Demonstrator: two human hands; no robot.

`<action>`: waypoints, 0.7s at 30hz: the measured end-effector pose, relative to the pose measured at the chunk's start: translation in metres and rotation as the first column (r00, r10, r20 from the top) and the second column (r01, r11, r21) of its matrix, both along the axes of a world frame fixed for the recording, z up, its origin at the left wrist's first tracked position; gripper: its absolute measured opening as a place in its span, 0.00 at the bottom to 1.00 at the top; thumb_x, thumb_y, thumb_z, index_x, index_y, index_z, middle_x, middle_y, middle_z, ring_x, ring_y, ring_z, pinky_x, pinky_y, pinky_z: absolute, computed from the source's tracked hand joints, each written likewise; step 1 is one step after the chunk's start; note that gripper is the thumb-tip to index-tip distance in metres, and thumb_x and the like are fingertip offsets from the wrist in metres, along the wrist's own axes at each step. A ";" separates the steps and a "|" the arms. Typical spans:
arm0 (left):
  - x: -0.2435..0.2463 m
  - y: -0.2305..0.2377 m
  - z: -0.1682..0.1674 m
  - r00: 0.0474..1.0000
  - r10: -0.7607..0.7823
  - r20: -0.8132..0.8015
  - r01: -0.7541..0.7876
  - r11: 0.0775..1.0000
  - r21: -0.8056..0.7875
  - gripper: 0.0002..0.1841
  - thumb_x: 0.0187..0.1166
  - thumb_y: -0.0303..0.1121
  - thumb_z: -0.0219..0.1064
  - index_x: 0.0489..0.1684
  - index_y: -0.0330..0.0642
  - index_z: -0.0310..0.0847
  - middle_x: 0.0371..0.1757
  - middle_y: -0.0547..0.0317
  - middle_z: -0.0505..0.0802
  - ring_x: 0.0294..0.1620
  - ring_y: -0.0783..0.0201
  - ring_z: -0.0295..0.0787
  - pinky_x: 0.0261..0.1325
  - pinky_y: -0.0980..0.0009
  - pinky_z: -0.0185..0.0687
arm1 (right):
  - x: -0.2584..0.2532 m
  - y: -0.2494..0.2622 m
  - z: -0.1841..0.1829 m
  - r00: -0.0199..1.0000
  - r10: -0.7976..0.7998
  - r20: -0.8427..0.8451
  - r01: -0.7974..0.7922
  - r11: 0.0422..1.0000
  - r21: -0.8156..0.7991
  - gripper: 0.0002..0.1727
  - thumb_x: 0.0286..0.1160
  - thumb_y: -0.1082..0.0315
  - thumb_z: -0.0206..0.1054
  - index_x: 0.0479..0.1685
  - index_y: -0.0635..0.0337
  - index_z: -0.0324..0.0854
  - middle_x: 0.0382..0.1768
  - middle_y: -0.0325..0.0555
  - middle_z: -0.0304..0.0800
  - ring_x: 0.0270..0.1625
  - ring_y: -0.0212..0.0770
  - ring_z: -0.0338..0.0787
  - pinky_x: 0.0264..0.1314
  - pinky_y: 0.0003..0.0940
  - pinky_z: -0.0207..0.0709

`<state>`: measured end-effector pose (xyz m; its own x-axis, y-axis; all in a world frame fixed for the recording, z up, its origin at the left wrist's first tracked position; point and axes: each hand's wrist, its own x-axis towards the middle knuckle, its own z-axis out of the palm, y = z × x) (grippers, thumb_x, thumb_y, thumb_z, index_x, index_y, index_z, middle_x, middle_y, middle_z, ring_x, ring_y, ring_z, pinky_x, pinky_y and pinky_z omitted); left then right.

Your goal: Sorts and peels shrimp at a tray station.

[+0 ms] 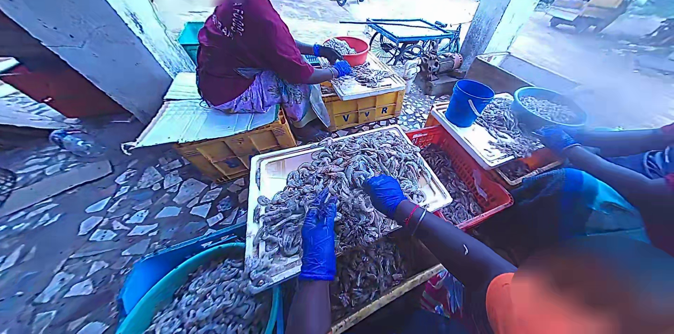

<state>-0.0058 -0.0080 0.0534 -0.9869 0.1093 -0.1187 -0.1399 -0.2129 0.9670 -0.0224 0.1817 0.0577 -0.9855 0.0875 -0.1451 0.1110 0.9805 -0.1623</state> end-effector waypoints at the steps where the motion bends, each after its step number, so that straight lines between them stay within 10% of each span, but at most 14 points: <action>1: 0.005 0.009 -0.002 0.991 -0.087 -0.097 0.074 0.988 -0.137 0.26 0.84 0.25 0.63 0.83 0.38 0.70 0.83 0.51 0.78 0.79 0.65 0.78 0.77 0.68 0.76 | 0.013 0.002 0.009 0.999 -0.005 -0.041 0.003 0.999 -0.054 0.17 0.86 0.64 0.55 0.60 0.58 0.86 0.57 0.56 0.92 0.65 0.57 0.89 0.67 0.59 0.79; 7: 0.035 0.059 -0.018 0.910 -0.318 -0.267 0.137 0.838 -0.529 0.21 0.77 0.22 0.68 0.70 0.34 0.83 0.66 0.42 0.90 0.69 0.57 0.87 0.77 0.58 0.77 | 0.081 0.008 0.026 0.993 -0.092 -0.076 0.059 0.932 -0.358 0.17 0.86 0.56 0.60 0.62 0.49 0.88 0.55 0.49 0.94 0.60 0.53 0.91 0.61 0.61 0.81; 11: 0.041 0.068 -0.049 0.791 -0.413 -0.451 -0.213 0.504 -0.837 0.19 0.83 0.39 0.62 0.67 0.48 0.89 0.60 0.43 0.95 0.64 0.39 0.91 0.69 0.32 0.75 | 0.092 0.030 0.022 0.996 -0.085 0.011 0.083 0.922 -0.378 0.17 0.86 0.57 0.60 0.60 0.55 0.88 0.54 0.53 0.93 0.61 0.56 0.90 0.58 0.63 0.80; 15: 0.052 0.077 -0.043 0.790 -0.501 -0.354 -0.208 0.325 -0.923 0.19 0.86 0.34 0.54 0.61 0.33 0.88 0.59 0.33 0.92 0.66 0.32 0.88 0.76 0.29 0.65 | 0.092 0.048 0.014 0.997 -0.074 0.038 0.083 0.863 -0.499 0.21 0.87 0.52 0.59 0.53 0.59 0.88 0.52 0.56 0.92 0.59 0.57 0.90 0.57 0.64 0.78; 18: 0.052 0.082 -0.036 0.902 -0.345 -0.258 -0.014 0.575 -0.818 0.22 0.90 0.36 0.54 0.65 0.24 0.83 0.65 0.30 0.89 0.73 0.45 0.85 0.82 0.51 0.69 | 0.087 0.056 0.010 0.999 -0.041 0.011 0.041 0.848 -0.529 0.21 0.87 0.52 0.60 0.53 0.60 0.90 0.51 0.56 0.93 0.59 0.57 0.90 0.59 0.64 0.78; 21: 0.037 0.083 -0.041 0.955 -0.188 -0.231 0.068 0.892 -0.447 0.16 0.89 0.30 0.56 0.54 0.21 0.82 0.53 0.48 0.92 0.57 0.74 0.89 0.69 0.73 0.81 | 0.082 0.057 0.000 0.990 0.042 -0.132 -0.106 0.844 -0.525 0.19 0.84 0.53 0.64 0.49 0.60 0.92 0.46 0.56 0.94 0.55 0.56 0.91 0.60 0.61 0.77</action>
